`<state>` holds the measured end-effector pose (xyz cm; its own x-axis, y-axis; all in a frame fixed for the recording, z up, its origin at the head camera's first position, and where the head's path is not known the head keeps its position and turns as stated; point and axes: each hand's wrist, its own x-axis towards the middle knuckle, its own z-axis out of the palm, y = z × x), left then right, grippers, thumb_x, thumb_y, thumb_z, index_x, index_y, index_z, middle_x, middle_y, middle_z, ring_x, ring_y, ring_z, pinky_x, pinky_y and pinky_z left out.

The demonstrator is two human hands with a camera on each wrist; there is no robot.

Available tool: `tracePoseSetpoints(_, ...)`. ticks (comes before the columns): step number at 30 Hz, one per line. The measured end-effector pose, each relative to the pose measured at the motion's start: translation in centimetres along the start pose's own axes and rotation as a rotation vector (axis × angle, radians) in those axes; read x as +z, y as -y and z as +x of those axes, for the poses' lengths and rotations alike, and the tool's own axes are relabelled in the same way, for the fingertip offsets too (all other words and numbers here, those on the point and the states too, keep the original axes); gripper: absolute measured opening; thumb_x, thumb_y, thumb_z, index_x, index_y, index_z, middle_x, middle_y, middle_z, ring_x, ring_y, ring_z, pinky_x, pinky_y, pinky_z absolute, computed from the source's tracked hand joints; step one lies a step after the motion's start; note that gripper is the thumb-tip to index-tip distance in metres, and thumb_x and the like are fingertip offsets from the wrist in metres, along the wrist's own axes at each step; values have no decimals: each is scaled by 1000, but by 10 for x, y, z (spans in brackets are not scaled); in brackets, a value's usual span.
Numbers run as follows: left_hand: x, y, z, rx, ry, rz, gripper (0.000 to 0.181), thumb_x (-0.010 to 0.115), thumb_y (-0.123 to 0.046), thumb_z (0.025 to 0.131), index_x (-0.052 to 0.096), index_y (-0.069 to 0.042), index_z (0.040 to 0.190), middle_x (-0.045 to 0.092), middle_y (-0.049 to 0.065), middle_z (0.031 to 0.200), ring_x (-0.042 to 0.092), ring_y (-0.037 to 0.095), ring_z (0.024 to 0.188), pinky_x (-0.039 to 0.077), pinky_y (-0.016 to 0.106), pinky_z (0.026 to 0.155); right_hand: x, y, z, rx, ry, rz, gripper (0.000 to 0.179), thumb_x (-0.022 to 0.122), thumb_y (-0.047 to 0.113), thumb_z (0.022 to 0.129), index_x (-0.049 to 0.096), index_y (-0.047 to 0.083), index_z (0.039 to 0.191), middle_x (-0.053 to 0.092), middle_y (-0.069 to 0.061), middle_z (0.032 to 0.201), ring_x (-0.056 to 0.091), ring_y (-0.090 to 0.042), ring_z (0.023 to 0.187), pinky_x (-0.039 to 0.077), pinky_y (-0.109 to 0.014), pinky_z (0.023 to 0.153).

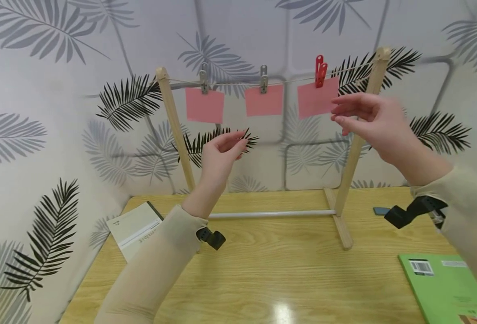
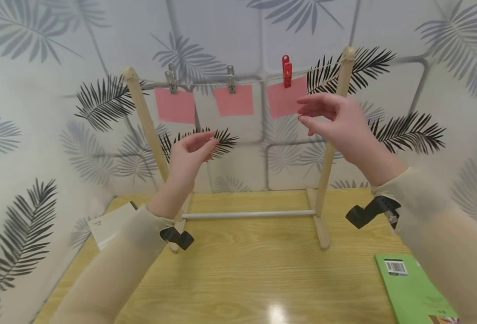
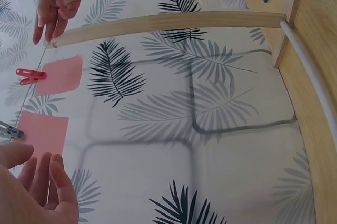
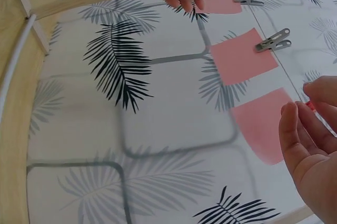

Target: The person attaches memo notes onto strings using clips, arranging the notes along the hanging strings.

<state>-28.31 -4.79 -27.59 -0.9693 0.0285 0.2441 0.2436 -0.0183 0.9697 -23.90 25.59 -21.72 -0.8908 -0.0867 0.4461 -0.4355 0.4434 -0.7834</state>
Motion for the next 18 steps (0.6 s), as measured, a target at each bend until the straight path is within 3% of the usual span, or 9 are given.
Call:
tracePoseSetpoints(7, -12, 24, -19, -33, 7, 77, 23, 73, -15, 91, 73, -12, 114, 73, 10, 107, 67, 12, 89, 53, 22, 73, 18, -32, -25, 82, 42, -70, 38, 65, 23, 97, 60, 14, 134, 66, 20, 110, 64, 2, 99, 52, -12, 78)
tracePoseSetpoints(11, -19, 37, -28, -36, 25, 155, 26, 73, -15, 91, 72, -13, 116, 73, 9, 110, 67, 14, 98, 54, 25, 82, 27, -43, -36, 115, 69, -77, 39, 64, 24, 98, 59, 15, 135, 65, 18, 113, 65, -2, 92, 52, -14, 78)
tracePoseSetpoints(18, -25, 50, -36, 42, 67, 277, 32, 73, -17, 91, 68, -13, 122, 71, 8, 119, 66, 22, 107, 54, 39, 94, 39, -56, -51, 27, 53, -78, 38, 63, 19, 98, 59, 12, 135, 65, 17, 111, 66, -1, 90, 53, -14, 75)
